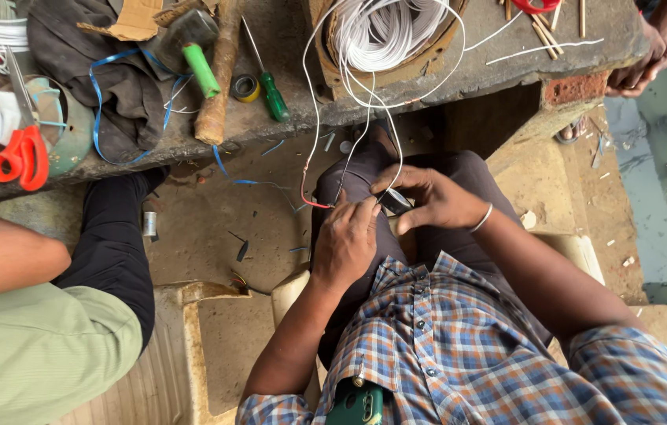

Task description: The person sits on a chair and strips insulation from the ends of white electrical wires using pliers, then twists the exposed wire ends together. They take an electrical tape roll and wrap tape around the joined wires to insulate the connection.

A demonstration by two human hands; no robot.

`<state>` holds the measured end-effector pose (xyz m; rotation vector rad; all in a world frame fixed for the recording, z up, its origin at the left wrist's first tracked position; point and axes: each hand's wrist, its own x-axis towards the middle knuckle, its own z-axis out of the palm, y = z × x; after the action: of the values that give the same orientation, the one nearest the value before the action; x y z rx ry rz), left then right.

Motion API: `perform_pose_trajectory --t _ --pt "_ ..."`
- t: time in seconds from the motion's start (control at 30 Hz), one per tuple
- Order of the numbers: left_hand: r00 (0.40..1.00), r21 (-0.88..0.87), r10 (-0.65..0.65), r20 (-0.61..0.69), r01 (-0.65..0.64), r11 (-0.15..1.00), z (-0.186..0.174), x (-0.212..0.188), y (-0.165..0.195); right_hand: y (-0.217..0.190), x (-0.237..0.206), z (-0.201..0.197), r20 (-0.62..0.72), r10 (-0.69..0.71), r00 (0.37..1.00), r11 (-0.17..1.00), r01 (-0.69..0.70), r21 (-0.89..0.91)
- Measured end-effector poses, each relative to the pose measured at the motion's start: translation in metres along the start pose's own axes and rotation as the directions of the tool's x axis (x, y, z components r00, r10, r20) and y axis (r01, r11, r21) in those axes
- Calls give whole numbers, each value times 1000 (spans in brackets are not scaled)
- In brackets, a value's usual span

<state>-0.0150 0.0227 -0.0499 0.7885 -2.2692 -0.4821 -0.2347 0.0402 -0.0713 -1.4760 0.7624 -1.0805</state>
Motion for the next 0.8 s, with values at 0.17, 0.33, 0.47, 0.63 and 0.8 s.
perform_pose_trajectory --t 0.17,0.33,0.47,0.63,0.8 --pt "999 -95 -15 40 18 995 0 2 2 1 -3 -1 -117 -119 986 934 71 -351" --pt "999 -103 -30 27 33 994 -4 0 2 -11 -4 -9 -81 9 997 998 -14 -66" --pt "997 -121 -60 54 66 990 3 1 4 -13 2 0 -133 112 985 987 -94 132" --pt "999 -83 -23 40 26 996 3 1 4 -4 16 8 -240 -6 971 1000 -1 -30" --pt "994 -84 -95 55 100 991 -2 3 3 -1 0 -3 -94 -75 993 982 57 -178"
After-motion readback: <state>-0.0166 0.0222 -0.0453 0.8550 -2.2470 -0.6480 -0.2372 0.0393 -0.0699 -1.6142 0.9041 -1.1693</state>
